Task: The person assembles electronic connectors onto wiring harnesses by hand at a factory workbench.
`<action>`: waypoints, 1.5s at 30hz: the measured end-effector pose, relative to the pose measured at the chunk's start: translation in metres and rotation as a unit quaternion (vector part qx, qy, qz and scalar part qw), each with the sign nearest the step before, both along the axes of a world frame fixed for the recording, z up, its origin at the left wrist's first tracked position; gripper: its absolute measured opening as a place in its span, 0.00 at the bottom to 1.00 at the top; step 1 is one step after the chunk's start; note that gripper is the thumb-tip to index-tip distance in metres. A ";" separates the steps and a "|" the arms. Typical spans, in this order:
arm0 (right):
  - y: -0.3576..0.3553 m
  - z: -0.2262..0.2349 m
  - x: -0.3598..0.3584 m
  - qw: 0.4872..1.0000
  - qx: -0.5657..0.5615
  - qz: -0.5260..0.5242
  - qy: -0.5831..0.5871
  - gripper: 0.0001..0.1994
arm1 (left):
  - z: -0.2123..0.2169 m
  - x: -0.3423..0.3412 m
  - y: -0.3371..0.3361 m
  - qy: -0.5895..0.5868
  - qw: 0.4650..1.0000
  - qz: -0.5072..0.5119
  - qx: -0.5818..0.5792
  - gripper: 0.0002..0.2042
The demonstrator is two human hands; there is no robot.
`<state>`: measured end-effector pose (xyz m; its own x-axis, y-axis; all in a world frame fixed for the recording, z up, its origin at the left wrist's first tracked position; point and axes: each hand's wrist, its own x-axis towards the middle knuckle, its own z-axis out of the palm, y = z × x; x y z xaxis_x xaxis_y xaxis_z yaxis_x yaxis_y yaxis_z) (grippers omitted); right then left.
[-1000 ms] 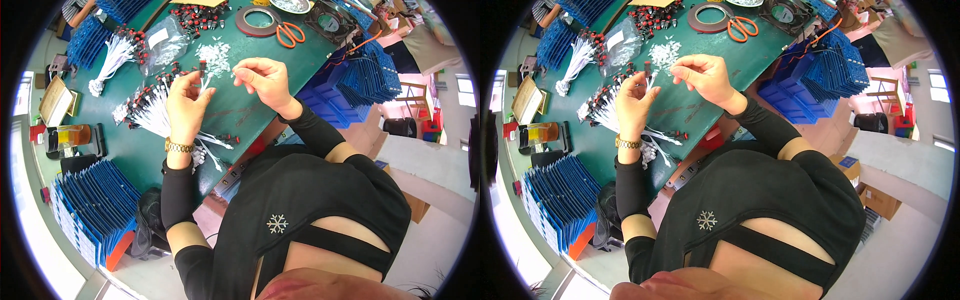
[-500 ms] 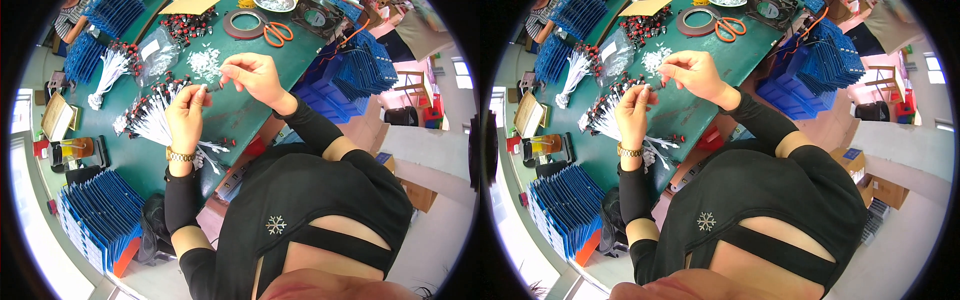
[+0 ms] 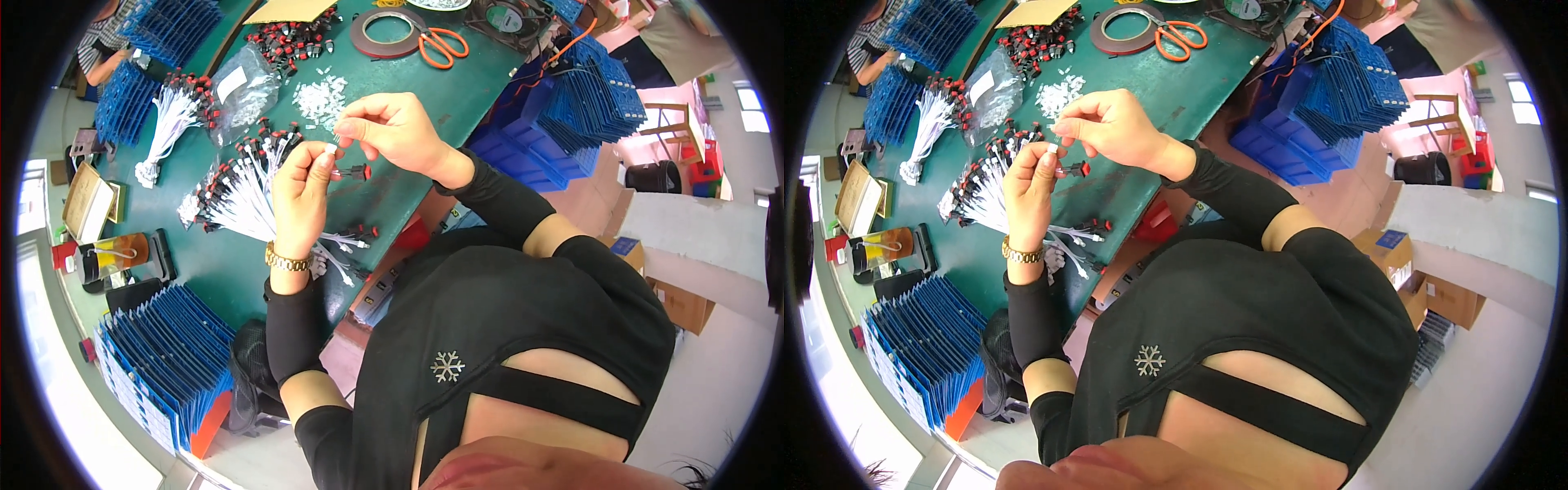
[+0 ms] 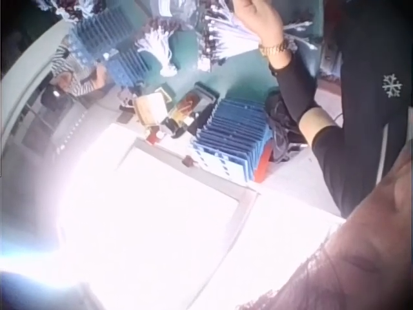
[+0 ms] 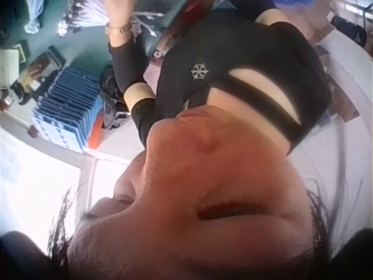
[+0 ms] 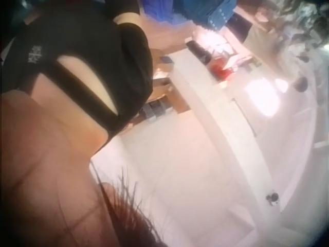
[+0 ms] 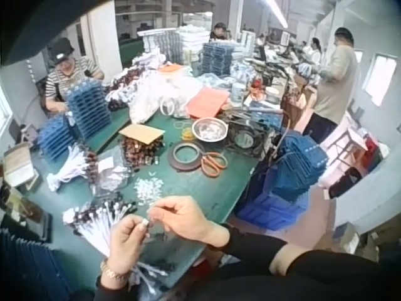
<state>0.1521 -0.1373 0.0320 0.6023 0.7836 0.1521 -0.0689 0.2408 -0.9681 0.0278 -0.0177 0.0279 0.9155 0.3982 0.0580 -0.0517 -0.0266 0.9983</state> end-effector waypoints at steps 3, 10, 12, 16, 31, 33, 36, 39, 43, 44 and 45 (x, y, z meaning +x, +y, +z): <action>0.002 -0.002 -0.001 1.000 0.018 0.003 -0.008 0.06 | 0.003 -0.002 0.002 0.027 0.999 -0.024 0.023 0.05; -0.001 -0.001 -0.002 0.999 0.036 0.018 -0.012 0.07 | 0.005 -0.001 -0.001 -0.004 0.999 -0.003 -0.034 0.05; -0.001 -0.001 -0.001 0.999 0.027 0.012 -0.028 0.07 | 0.004 -0.002 0.001 0.002 1.000 -0.004 -0.030 0.05; -0.001 -0.001 -0.001 0.999 -0.002 -0.003 -0.041 0.07 | 0.004 -0.001 0.000 0.007 1.000 0.000 -0.020 0.05; 0.002 0.001 0.002 0.996 0.009 0.004 -0.094 0.07 | 0.002 -0.001 0.002 0.000 1.000 -0.015 -0.025 0.05; 0.002 0.001 0.003 0.995 0.009 0.002 -0.103 0.07 | 0.001 -0.001 0.001 -0.003 0.999 -0.016 -0.027 0.05; 0.003 -0.003 0.004 0.993 0.009 -0.002 -0.116 0.07 | 0.000 -0.001 0.000 -0.005 0.999 -0.016 -0.032 0.05; 0.001 -0.002 0.004 0.993 0.003 -0.003 -0.114 0.07 | 0.001 -0.001 -0.001 -0.006 0.999 -0.018 -0.038 0.05; 0.000 0.000 0.006 0.993 -0.009 0.008 -0.115 0.06 | 0.000 -0.001 0.000 -0.002 0.999 -0.028 -0.038 0.05; 0.000 -0.001 0.007 0.993 -0.009 0.008 -0.115 0.06 | -0.001 -0.001 0.000 -0.002 0.999 -0.029 -0.038 0.05; 0.000 -0.002 0.008 0.992 -0.002 0.008 -0.128 0.06 | -0.001 -0.001 0.000 -0.003 0.999 -0.028 -0.037 0.05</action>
<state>0.1600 -0.1372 0.0304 0.5320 0.7933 0.2961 0.1756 0.2387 -0.9551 0.0273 -0.0178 0.0265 0.9363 0.3495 0.0353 -0.0562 0.0499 0.9972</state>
